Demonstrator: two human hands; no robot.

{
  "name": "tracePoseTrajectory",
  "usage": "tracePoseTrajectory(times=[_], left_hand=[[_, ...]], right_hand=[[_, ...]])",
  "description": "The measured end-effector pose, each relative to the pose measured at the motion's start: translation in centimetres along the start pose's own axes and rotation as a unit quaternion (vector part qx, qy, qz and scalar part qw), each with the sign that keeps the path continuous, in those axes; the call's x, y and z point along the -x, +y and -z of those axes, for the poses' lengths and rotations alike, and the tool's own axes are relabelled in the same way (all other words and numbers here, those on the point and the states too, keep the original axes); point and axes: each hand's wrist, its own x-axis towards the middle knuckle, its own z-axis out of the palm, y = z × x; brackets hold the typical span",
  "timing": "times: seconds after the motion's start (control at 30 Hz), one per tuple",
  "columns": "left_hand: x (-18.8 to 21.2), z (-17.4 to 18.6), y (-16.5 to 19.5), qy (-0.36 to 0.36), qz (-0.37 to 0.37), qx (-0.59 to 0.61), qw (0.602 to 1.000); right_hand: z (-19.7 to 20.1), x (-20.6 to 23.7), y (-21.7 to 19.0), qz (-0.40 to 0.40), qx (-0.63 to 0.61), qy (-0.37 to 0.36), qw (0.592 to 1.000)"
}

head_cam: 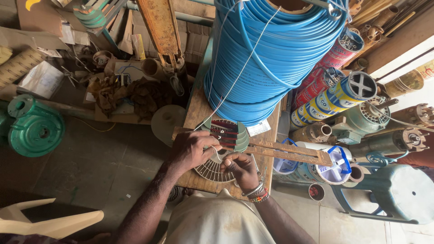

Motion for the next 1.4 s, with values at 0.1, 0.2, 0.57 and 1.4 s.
tracePoseTrajectory(times=[0.1,0.2,0.57,1.4], left_hand=[[-0.1,-0.3,-0.7,-0.06,0.028,-0.054,0.996],[-0.2,-0.8,-0.9,-0.043,-0.081,-0.148,0.985],[2.3,-8.7,-2.5,-0.174,0.078,0.467,0.863],[-0.9,-12.3,-6.7,0.059,-0.228,-0.094,0.967]], right_hand=[[-0.2,0.0,-1.1,-0.009,0.019,0.038,0.999],[-0.9,-0.2,-2.6,0.07,0.144,0.059,0.985],[-1.1,0.7,-3.6,0.174,0.352,0.097,0.915],[-0.4,-1.5,8.0,-0.077,-0.062,0.207,0.973]])
